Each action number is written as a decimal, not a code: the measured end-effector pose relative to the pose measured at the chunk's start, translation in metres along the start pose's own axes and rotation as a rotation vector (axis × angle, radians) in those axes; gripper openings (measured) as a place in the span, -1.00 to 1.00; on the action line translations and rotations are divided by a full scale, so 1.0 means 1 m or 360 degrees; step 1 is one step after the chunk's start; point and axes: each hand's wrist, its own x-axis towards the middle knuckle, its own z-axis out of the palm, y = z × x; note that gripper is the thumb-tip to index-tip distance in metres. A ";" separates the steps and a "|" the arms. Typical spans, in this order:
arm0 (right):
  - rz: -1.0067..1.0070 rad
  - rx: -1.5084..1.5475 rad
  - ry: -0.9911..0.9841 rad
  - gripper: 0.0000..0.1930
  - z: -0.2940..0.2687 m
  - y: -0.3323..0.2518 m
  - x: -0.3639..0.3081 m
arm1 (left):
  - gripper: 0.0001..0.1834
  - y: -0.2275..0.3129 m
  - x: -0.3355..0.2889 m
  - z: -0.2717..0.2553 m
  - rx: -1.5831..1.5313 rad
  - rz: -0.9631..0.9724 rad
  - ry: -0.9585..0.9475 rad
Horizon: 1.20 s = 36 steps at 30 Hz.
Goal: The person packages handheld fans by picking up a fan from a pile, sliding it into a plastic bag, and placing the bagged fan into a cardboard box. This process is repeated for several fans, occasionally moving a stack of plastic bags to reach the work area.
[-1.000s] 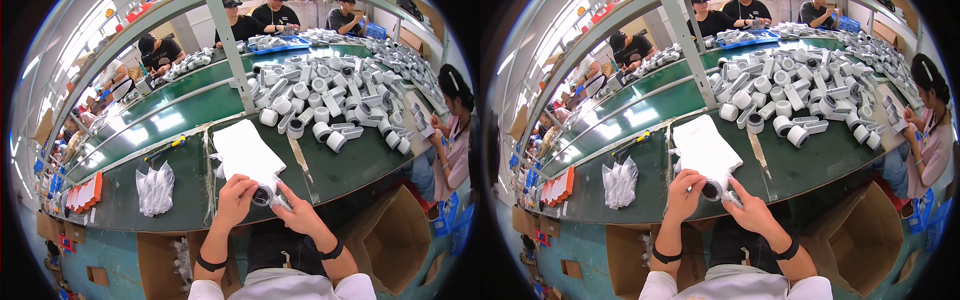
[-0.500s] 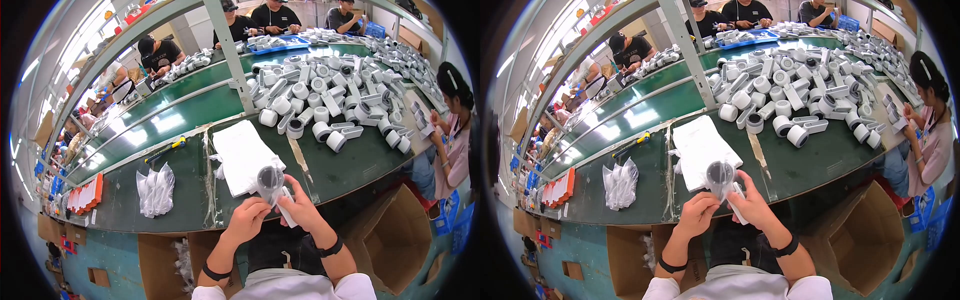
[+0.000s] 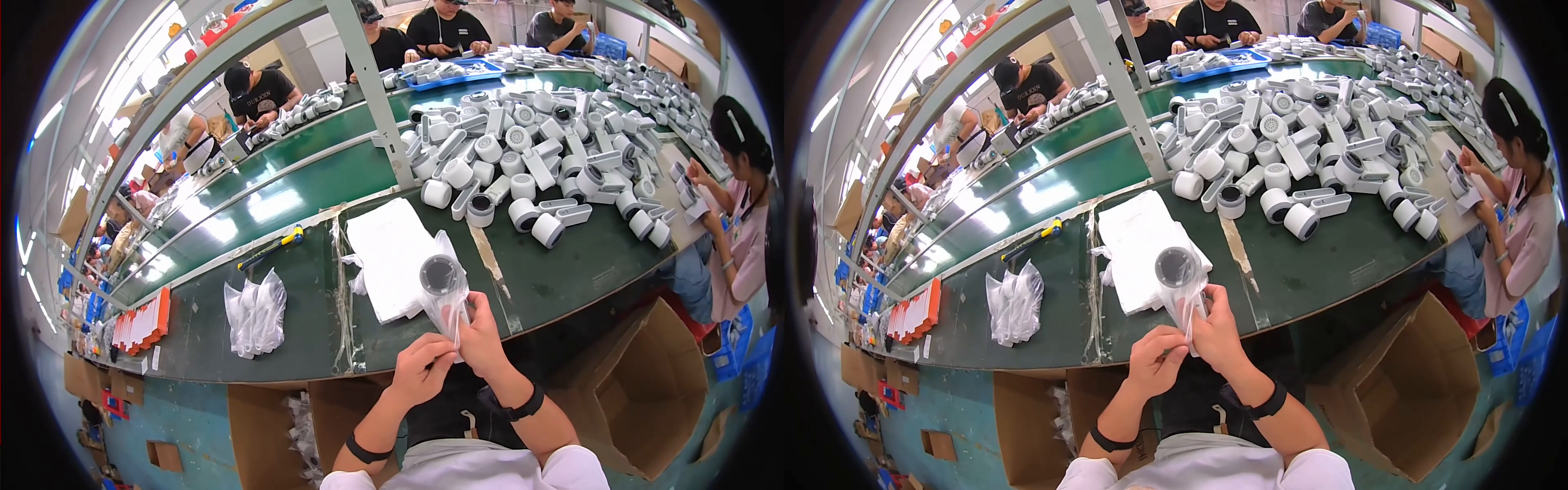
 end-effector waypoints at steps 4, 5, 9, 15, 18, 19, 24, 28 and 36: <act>-0.0043 -0.0138 0.0044 -0.59 -0.005 0.003 0.000 | -0.80 0.008 0.001 -0.006 -0.0202 -0.0191 0.0229; -0.0040 -0.0138 0.0035 -0.59 -0.001 0.002 -0.001 | -0.77 -0.001 -0.004 -0.007 -0.0486 -0.0387 0.0369; -0.0320 -0.0152 0.0027 -0.51 0.026 0.001 -0.011 | -0.53 -0.014 -0.013 0.004 -0.1284 -0.0961 0.0511; -0.1020 -0.1160 0.0275 -0.68 0.028 -0.001 -0.007 | -0.52 -0.005 -0.007 0.005 -0.1501 -0.1084 0.0507; -0.1021 -0.1000 0.0313 -0.85 0.026 -0.023 0.003 | -0.58 -0.005 -0.008 -0.013 -0.1558 -0.1103 0.0525; -0.1172 -0.1122 0.0305 -0.85 0.019 -0.026 0.008 | -0.62 -0.004 -0.006 -0.020 -0.1671 -0.1096 0.0490; -0.1403 -0.1392 0.0071 -0.84 0.014 -0.013 -0.007 | -0.71 -0.010 -0.004 -0.037 -0.1371 -0.1142 0.0909; -0.1427 -0.1319 -0.0015 -0.85 0.031 -0.001 -0.028 | -0.77 -0.011 -0.005 -0.047 -0.1149 -0.1114 0.1280; -0.1231 -0.1081 -0.0068 -0.57 0.059 -0.010 -0.026 | -0.73 -0.006 -0.015 -0.067 -0.1316 -0.1132 0.1199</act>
